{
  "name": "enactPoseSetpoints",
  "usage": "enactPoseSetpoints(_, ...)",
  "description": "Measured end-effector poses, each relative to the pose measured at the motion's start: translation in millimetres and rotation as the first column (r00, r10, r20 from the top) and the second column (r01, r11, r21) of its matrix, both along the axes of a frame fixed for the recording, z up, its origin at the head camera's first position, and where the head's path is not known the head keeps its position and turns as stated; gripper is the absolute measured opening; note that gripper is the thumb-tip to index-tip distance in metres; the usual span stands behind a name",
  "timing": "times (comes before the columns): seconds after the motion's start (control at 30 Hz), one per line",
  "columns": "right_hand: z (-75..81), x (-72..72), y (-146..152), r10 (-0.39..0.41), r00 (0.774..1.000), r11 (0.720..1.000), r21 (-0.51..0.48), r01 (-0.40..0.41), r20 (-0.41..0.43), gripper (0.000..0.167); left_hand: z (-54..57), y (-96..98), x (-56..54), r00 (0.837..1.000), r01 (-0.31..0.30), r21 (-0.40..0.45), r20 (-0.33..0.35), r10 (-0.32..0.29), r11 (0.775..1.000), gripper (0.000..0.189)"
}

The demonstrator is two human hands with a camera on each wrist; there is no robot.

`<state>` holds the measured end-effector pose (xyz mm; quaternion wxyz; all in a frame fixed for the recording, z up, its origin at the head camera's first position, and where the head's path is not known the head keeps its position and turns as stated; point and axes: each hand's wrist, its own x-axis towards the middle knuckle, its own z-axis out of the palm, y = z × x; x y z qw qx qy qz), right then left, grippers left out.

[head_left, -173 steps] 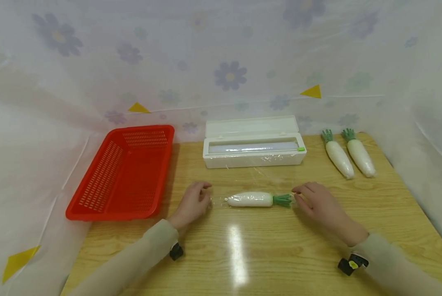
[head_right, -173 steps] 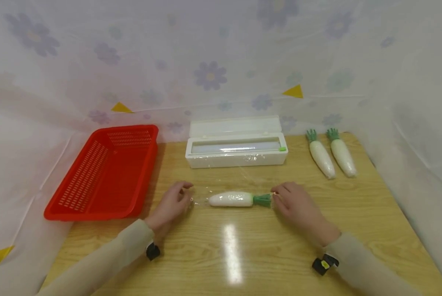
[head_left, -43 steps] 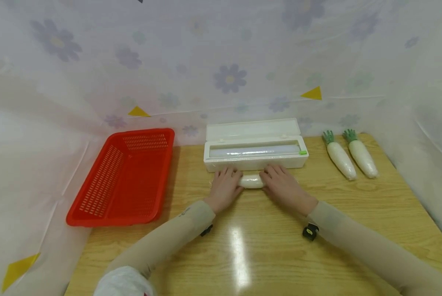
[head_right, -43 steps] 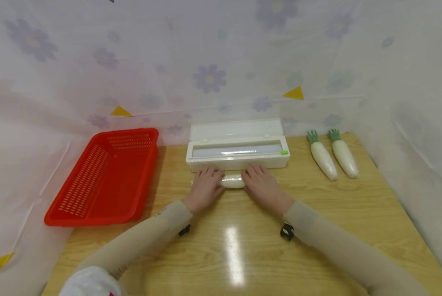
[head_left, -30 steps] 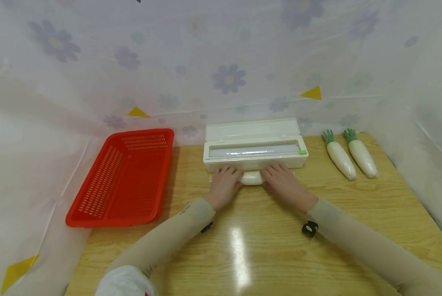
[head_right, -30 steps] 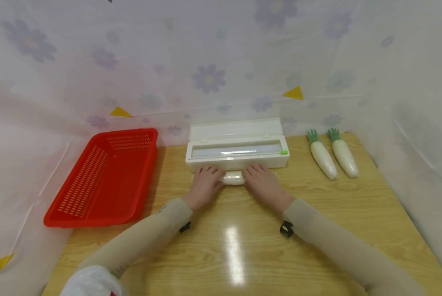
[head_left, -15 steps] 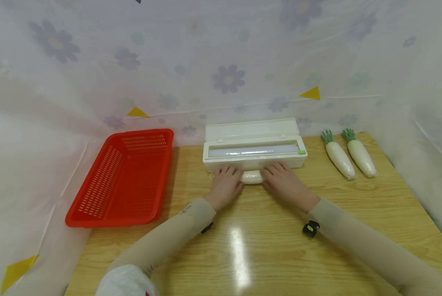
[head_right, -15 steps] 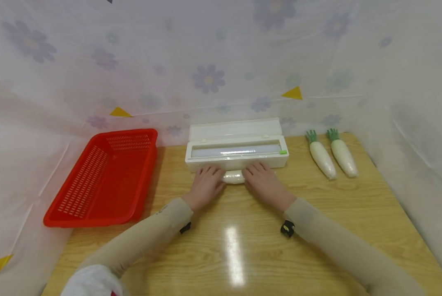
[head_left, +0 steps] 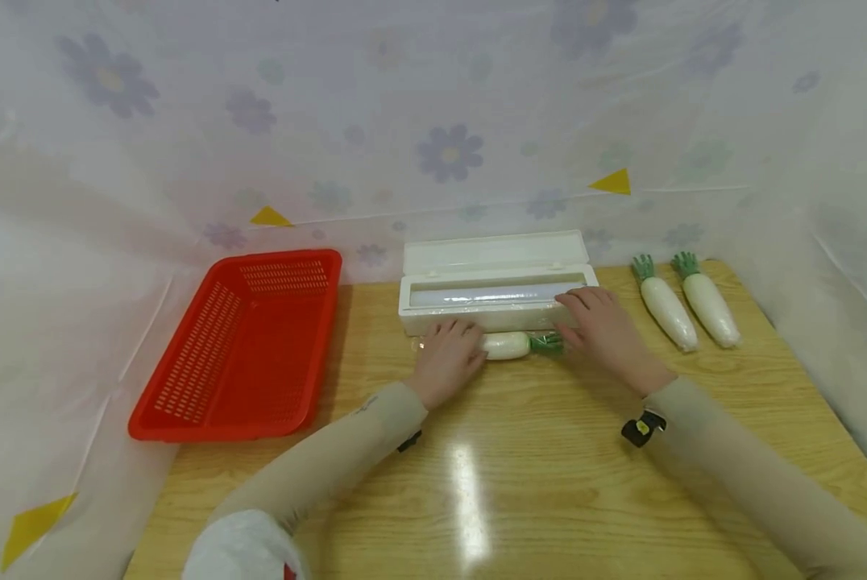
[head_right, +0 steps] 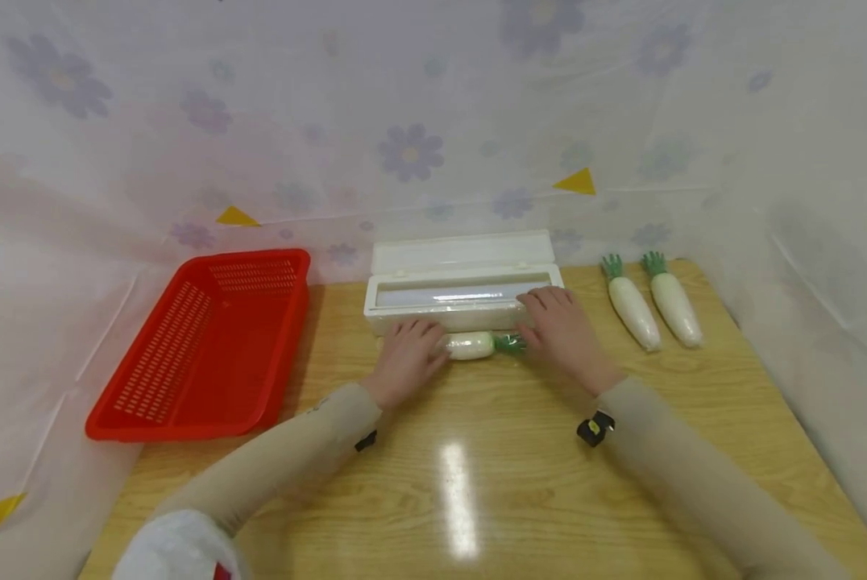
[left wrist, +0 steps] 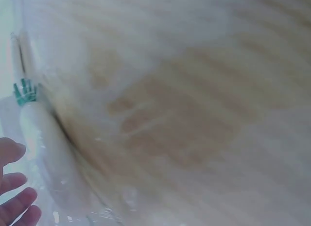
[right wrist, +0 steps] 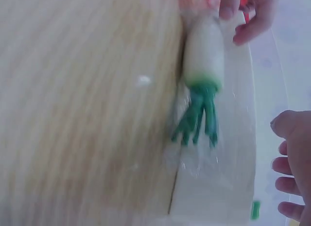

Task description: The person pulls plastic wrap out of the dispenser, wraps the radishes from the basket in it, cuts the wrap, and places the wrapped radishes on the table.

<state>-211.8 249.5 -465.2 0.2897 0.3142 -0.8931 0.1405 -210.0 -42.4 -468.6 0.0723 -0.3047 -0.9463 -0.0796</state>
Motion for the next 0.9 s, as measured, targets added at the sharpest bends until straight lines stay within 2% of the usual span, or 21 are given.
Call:
enactPoseSetpoints(0.1,2.7,-6.9,16,-0.051,0.998,0.998,-0.043,0.052,0.019,0.047,10.8,12.5,-3.4,1.000,0.008,-0.012,0.013,-0.008,1.000,0.037)
enactPoseSetpoints(0.23,1.7,-11.8,32,-0.129,0.988,0.989,-0.055,0.134,0.088,0.057,23.0,33.0,-8.0,0.999,0.030,-0.021,0.014,-0.030,0.999,0.037)
enactPoseSetpoints(0.33,-2.8,-13.0,40,-0.150,0.982,0.986,-0.059,0.158,0.113,0.063,29.7,48.7,-10.7,0.998,0.054,-0.018,0.012,-0.054,0.998,0.036)
enactPoseSetpoints(0.43,-9.0,-13.9,45,-0.146,0.984,0.986,-0.067,0.153,0.097,0.067,33.6,63.7,-13.6,0.996,0.081,0.000,0.021,-0.081,0.997,0.036)
enactPoseSetpoints(0.5,-13.4,-14.7,49,-0.145,0.985,0.986,-0.072,0.152,0.093,0.068,35.0,73.7,-16.5,0.995,0.091,0.017,0.033,-0.092,0.996,0.036)
enactPoseSetpoints(0.57,-17.1,-15.3,51,-0.150,0.978,0.984,-0.070,0.162,0.145,0.071,35.1,83.2,-19.8,0.994,0.091,0.036,0.051,-0.092,0.995,0.037)
enactPoseSetpoints(0.73,-21.8,-17.3,55,-0.191,0.922,0.977,-0.028,0.212,0.336,0.080,32.5,107.4,-28.3,0.992,0.060,0.076,0.111,-0.068,0.995,0.037)
enactPoseSetpoints(0.8,-22.9,-18.5,56,-0.198,0.913,0.976,-0.018,0.219,0.357,0.080,30.6,117.0,-31.6,0.991,0.050,0.083,0.121,-0.060,0.995,0.038)
enactPoseSetpoints(0.9,-25.5,-20.6,59,-0.191,0.914,0.975,-0.035,0.218,0.359,0.079,29.3,129.5,-34.7,0.990,0.037,0.079,0.132,-0.047,0.996,0.041)
